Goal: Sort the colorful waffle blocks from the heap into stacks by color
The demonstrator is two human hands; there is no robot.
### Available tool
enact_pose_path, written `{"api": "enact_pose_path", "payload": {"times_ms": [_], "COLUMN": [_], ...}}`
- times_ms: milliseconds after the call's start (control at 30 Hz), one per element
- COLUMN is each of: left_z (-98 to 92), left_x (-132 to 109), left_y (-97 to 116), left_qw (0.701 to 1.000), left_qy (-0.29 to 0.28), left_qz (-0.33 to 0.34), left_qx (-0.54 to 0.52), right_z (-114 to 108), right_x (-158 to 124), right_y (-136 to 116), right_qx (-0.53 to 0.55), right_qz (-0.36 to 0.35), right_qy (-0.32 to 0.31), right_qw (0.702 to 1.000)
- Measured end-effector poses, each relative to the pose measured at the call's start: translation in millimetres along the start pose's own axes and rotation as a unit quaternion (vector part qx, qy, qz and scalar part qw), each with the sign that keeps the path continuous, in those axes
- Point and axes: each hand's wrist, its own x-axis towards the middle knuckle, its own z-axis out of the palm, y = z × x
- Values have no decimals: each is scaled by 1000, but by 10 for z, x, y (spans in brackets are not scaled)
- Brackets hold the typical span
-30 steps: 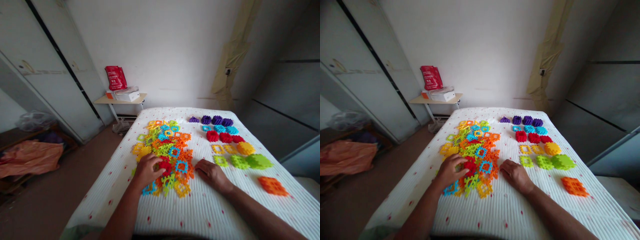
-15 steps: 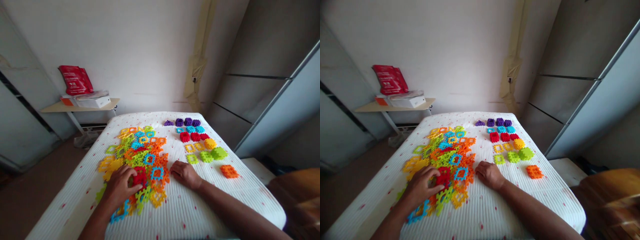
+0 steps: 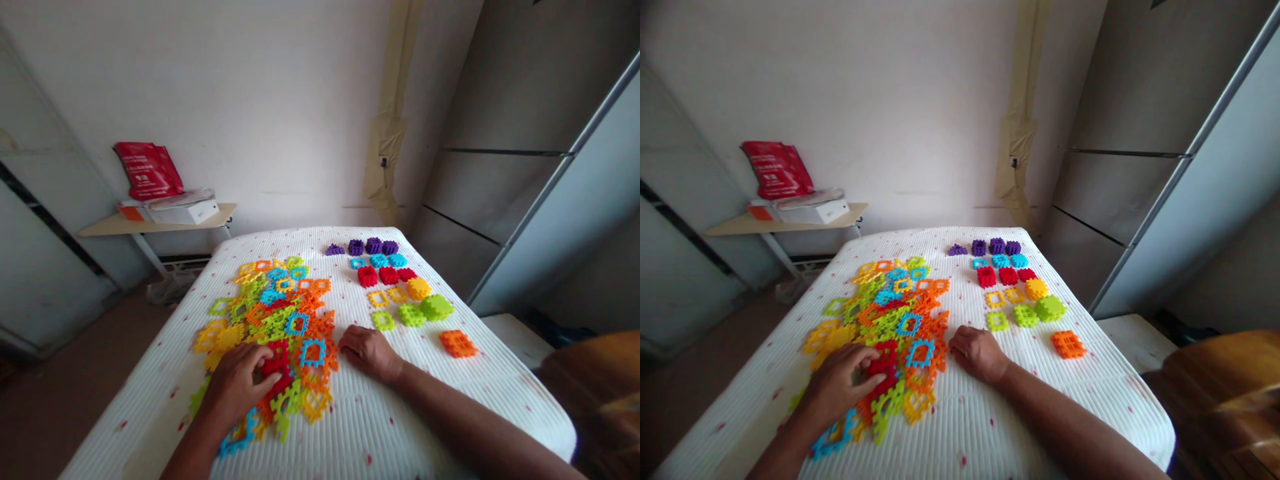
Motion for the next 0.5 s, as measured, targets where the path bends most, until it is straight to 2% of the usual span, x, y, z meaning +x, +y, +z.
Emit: {"api": "enact_pose_path", "payload": {"times_ms": [233,500], "left_z": [-176,-157], "left_x": [-43,-31], "left_y": [142,154], "left_qw": [995,994], "left_qy": [10,-22], "left_qz": [-17,-42], "left_qx": [99,98], "right_z": [8,51], "right_x": [-19,-31], "right_y": [-2,32], "right_qx": [34,50], "right_qz": [6,4], "right_qy": [14,27], "right_qw": [999,998]}}
